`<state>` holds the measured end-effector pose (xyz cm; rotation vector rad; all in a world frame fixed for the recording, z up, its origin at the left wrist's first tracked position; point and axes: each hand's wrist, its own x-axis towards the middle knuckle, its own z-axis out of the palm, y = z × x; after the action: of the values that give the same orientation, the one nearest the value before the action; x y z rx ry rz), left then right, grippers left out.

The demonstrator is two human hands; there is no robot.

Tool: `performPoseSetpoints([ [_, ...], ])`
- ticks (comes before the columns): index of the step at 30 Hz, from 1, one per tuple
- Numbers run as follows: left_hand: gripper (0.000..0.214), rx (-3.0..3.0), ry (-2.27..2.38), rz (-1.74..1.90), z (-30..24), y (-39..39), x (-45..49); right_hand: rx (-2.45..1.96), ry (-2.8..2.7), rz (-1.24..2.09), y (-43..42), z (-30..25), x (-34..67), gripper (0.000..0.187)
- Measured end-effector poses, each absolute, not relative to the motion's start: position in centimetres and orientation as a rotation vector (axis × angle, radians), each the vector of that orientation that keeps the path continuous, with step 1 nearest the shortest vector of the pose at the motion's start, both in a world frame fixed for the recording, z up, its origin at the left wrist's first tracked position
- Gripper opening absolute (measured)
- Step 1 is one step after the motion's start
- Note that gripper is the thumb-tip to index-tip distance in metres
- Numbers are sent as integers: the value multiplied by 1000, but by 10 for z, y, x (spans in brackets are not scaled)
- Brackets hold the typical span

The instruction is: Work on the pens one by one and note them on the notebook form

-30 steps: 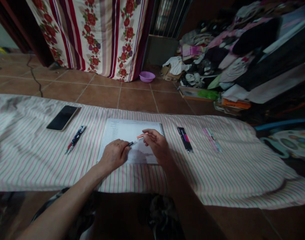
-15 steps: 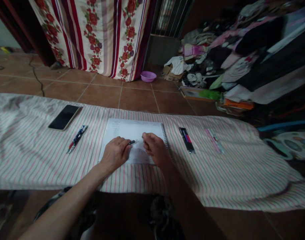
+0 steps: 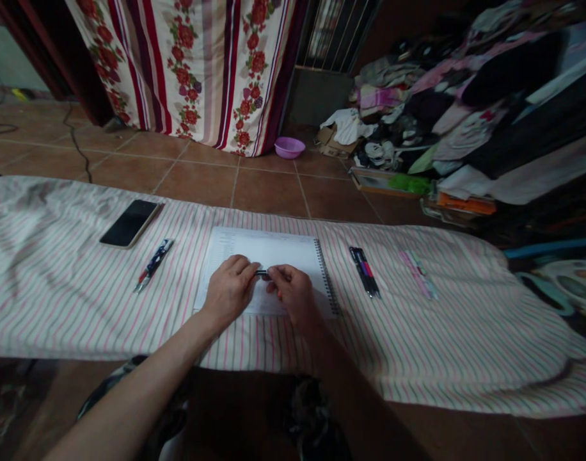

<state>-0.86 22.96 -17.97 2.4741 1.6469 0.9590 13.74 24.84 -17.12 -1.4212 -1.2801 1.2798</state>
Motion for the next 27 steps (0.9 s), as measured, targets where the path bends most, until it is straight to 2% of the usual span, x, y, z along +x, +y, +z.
performPoseSetpoints([
  [5,26,2334,1663,1211,-175,227,3,-1466,-995,1340,253,-170,142,29],
  [7,20,2125,1681,1313,-174,219,11,-1457,-945,1339,257,-171,148,31],
  [10,19,1516,1579,1341,-176,209,26,-1414,-952,1334,262,-173,157,33],
  [13,28,725,1239,1324,-177,209,34,-1406,-982,1339,261,-174,161,35],
  [15,27,454,1040,1364,-175,215,34,-1420,-1013,1342,258,-172,161,36],
  [22,12,170,852,1487,-169,230,27,-1479,-1072,1347,250,-163,153,33],
  [27,19,338,883,1573,-171,228,30,-1463,-1055,1377,251,-165,152,35],
])
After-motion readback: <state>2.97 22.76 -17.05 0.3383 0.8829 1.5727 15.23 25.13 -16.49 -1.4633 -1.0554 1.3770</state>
